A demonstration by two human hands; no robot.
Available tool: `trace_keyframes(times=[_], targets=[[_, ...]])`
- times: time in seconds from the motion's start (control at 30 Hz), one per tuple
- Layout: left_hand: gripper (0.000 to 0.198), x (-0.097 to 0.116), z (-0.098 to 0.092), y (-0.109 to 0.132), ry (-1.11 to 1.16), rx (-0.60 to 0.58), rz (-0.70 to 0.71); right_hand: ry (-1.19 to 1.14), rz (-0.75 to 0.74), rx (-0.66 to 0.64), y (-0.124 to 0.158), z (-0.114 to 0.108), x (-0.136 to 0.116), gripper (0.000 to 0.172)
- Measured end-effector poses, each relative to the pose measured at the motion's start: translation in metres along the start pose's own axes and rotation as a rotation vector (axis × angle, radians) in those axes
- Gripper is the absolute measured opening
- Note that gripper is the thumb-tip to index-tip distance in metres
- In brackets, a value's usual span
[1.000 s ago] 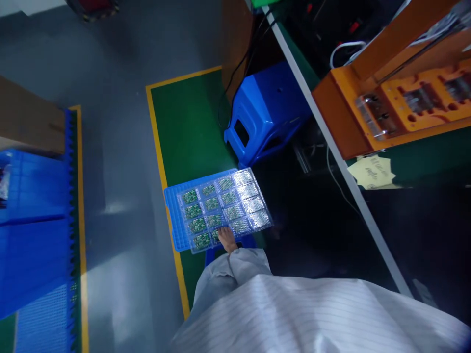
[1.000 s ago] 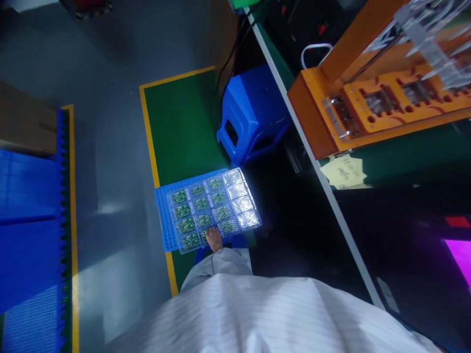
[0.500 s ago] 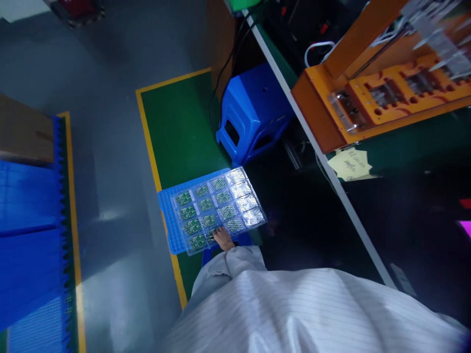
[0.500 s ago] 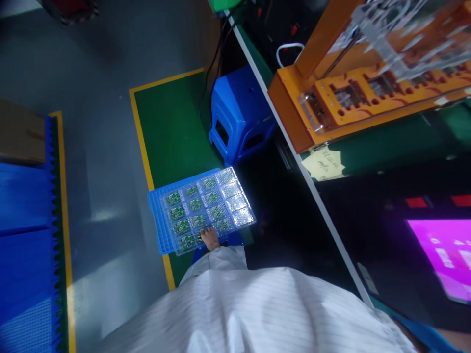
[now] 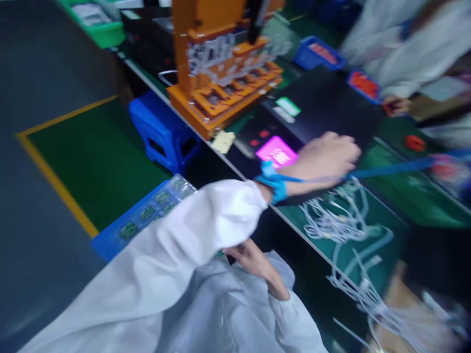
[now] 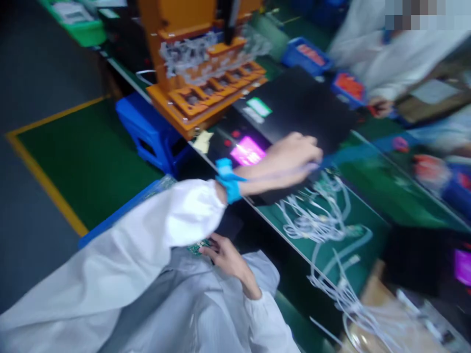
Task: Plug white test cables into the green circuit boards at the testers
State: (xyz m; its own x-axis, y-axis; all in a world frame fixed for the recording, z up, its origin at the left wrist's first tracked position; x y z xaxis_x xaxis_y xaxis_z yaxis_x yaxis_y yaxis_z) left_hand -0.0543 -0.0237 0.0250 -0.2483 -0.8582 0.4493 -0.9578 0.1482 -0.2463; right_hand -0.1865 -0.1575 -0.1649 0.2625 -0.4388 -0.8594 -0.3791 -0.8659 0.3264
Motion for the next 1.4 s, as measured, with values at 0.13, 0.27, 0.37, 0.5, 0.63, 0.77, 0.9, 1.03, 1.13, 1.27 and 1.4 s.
trace_keyframes(times=[0.13,0.27,0.37,0.5,0.63,0.77,0.9,1.03,1.13,1.27,1.4], targets=[[0.023,0.028,0.004,-0.005,0.176,0.034,0.097,-0.179,0.055,0.074,0.084,-0.075,-0.005,0.024],[0.045,0.098,0.055,-0.007,0.393,-0.439,0.146,-0.076,0.054,0.317,0.157,-0.124,-0.006,0.023],[0.065,0.148,0.106,-0.002,0.479,-1.070,-0.043,0.055,0.089,0.494,0.205,-0.148,0.002,0.024],[0.069,0.186,0.141,-0.016,0.628,-1.603,-0.136,-0.023,0.081,0.593,0.243,-0.173,0.015,0.012],[0.066,0.202,0.150,-0.061,0.545,-1.530,0.008,-0.265,0.068,0.858,0.253,-0.198,0.038,0.022],[0.065,0.203,0.156,-0.109,0.439,-1.403,-0.013,-0.373,0.071,1.258,0.243,-0.220,0.067,0.042],[0.067,0.196,0.172,-0.157,0.503,-1.315,-0.102,-0.102,0.276,1.513,0.227,-0.234,0.094,0.033],[0.063,0.195,0.202,-0.199,0.722,-1.107,-0.241,0.255,0.614,1.444,0.203,-0.241,0.125,0.023],[0.049,0.198,0.229,-0.215,0.904,-0.992,-0.385,0.372,0.699,1.353,0.187,-0.243,0.146,0.015],[0.026,0.202,0.255,-0.220,1.054,-0.888,-0.511,0.362,0.701,1.354,0.183,-0.245,0.160,0.011],[0.017,0.196,0.265,-0.221,1.169,-0.742,-0.549,0.179,0.585,1.452,0.189,-0.246,0.158,0.011]])
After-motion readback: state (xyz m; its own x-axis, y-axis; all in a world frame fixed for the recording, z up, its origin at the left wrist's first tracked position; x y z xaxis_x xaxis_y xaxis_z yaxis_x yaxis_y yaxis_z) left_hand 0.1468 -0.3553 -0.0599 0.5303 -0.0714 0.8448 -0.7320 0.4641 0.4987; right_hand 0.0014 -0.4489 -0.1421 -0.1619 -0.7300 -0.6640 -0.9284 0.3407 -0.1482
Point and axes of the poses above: each hand's wrist, its own y-axis away from the middle knuckle, its own z-axis out of the palm, x = y × z, the point moved 3 cm from there along -y, towards the middle knuckle, and after that the axes turned 3 degrees about -x, right-handed, at the moved point
